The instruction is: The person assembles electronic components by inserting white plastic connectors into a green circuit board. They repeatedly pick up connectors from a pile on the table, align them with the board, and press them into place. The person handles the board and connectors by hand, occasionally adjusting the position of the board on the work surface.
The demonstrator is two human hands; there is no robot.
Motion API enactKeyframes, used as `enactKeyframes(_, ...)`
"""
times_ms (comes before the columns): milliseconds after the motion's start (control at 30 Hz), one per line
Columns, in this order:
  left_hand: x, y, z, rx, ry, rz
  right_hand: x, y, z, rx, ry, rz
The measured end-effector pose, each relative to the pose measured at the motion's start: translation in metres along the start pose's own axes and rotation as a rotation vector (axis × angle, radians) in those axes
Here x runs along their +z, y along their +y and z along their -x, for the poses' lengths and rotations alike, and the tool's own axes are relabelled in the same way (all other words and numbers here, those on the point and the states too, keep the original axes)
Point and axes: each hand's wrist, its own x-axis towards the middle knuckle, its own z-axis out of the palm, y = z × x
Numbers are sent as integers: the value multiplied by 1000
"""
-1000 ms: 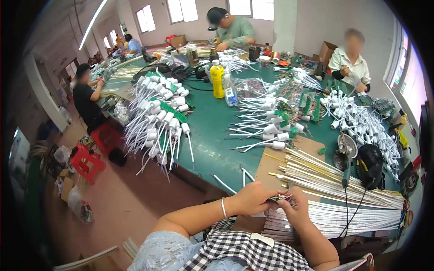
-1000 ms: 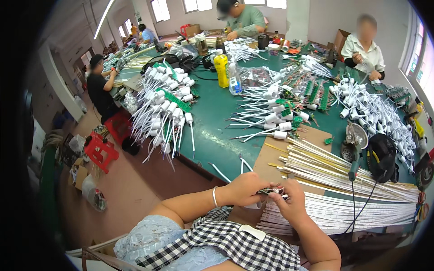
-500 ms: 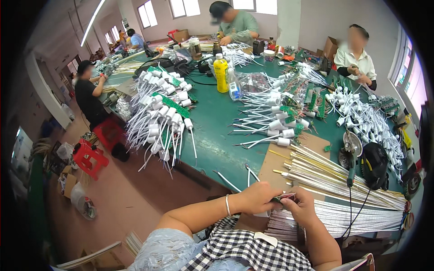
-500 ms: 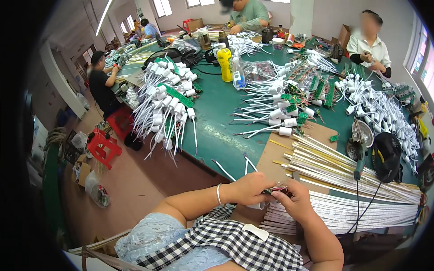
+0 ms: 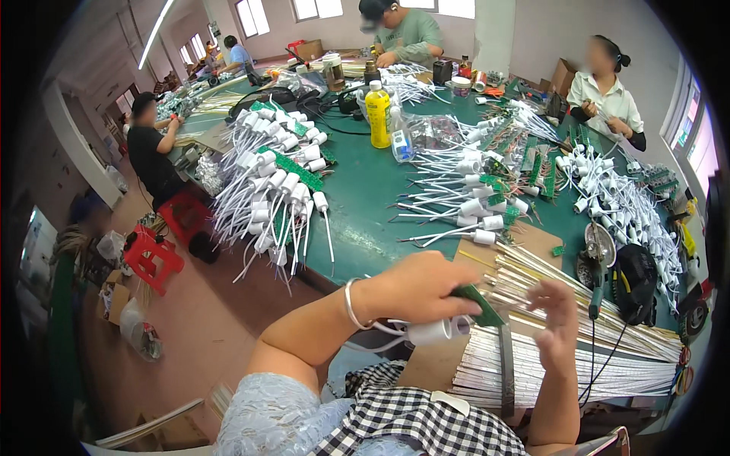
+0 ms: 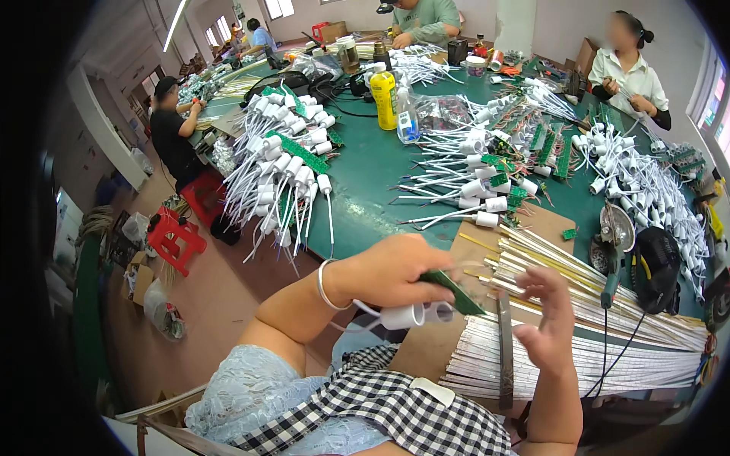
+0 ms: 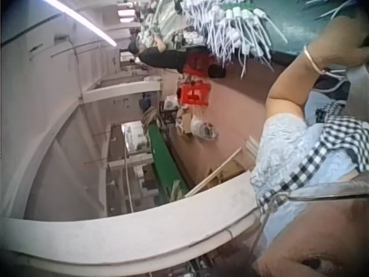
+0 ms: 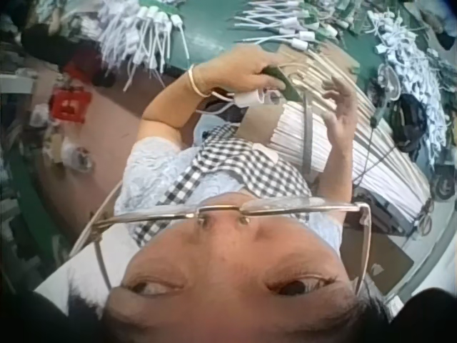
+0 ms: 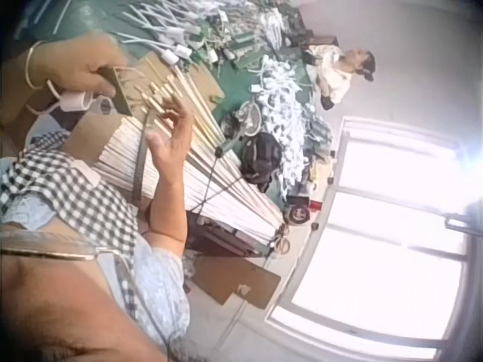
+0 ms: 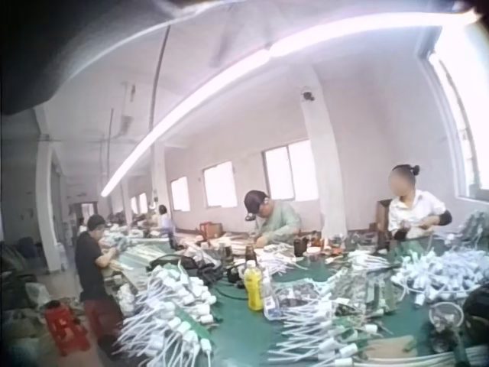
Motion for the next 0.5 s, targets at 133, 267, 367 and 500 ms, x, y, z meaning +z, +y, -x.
enactKeyframes(133,43,-8,0,58,-45,-111,26,-8,-7,105,-196,237)
enactKeyframes(267,66,-16,4,-65,-70,27,31,-2,-3,153,-220,385)
enactKeyframes(367,77,-21,5,-37,-40,-22,27,1,-5,-30,-278,504)
enactKeyframes(500,74,-18,4,-60,-27,-54,14,3,2,-217,-167,583)
